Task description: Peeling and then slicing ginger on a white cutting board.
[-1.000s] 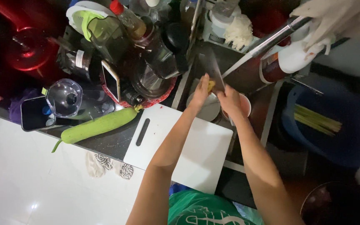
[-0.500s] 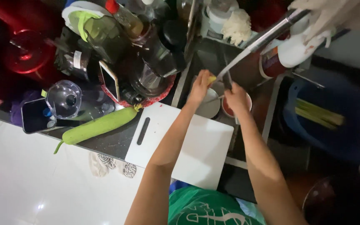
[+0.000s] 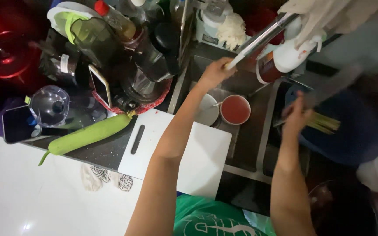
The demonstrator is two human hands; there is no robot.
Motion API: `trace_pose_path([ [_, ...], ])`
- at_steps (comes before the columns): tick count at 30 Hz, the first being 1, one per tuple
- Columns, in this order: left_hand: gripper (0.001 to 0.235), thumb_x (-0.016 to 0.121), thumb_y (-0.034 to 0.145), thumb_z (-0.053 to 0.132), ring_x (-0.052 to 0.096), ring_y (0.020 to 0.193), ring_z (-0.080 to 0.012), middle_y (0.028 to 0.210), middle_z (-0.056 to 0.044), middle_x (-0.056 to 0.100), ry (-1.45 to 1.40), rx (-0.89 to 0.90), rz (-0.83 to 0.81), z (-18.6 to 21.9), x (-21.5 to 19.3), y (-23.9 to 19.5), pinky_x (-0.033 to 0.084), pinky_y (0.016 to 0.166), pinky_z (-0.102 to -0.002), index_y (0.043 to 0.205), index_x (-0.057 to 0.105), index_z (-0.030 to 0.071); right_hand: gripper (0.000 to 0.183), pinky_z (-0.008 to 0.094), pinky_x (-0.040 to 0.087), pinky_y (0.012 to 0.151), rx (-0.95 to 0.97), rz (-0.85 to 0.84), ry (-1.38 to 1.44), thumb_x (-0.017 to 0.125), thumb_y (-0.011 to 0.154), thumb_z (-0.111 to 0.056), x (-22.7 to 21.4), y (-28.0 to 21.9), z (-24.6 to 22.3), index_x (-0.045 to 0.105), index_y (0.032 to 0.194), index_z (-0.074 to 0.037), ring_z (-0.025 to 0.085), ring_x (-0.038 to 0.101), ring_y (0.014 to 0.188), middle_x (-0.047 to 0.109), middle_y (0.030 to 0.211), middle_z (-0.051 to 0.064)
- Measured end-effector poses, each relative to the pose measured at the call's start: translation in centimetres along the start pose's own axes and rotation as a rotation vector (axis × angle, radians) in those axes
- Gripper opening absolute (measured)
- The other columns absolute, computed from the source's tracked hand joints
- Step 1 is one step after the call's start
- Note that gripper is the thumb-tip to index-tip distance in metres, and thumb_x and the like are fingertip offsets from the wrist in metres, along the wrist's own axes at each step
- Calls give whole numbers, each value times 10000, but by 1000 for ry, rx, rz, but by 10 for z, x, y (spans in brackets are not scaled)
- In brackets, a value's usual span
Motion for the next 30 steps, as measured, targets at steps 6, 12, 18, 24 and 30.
trace_pose_path([
  [6, 441, 646, 907, 359, 721, 947, -235, 1088, -100, 751, 522, -22, -130, -65, 14, -70, 491, 953, -525, 1291, 691, 148, 359, 277, 502, 474, 114, 188, 366, 697, 994, -317, -43, 63, 18, 713, 1231, -48, 146, 633, 551, 679, 729, 67],
  [12, 268, 650, 923, 227, 709, 998, -288, 1025, -96, 743, 1029, 72, -133, -31, 11, -147, 469, 928, -540, 1187, 664, 188, 399, 332, 485, 555, -11, 136, 399, 701, 1039, -347, -82, 142, 95, 732, 1253, -11, 223, 654, 650, 688, 784, 117],
  [18, 342, 692, 891, 152, 696, 957, -348, 976, -161, 724, 603, 213, 55, 44, -18, -225, 530, 883, -477, 1220, 616, 97, 337, 320, 477, 581, 89, 172, 328, 638, 1116, -354, -56, 107, 79, 680, 1126, -19, 205, 666, 708, 712, 845, 109],
  [24, 256, 728, 897, 148, 666, 950, -360, 1006, -130, 698, 517, 272, 164, 57, -47, -295, 540, 859, -459, 1139, 653, 113, 346, 308, 406, 420, 242, -22, 231, 626, 1076, -300, 38, -82, -32, 623, 1344, -82, 141, 538, 490, 565, 675, 48],
  [30, 322, 757, 844, 166, 645, 919, -344, 992, -138, 629, 723, 289, 124, 10, -61, -325, 550, 830, -445, 1144, 665, 96, 490, 329, 395, 401, 487, -256, -304, 610, 1066, -189, 66, -166, -24, 425, 1488, -21, 145, 473, 465, 515, 707, 70],
])
Point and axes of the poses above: each hand's wrist, its own y-axis towards the middle knuckle, its own x-axis out of the palm, z = x × y, the point moved 7 cm from there along y, towards the middle knuckle
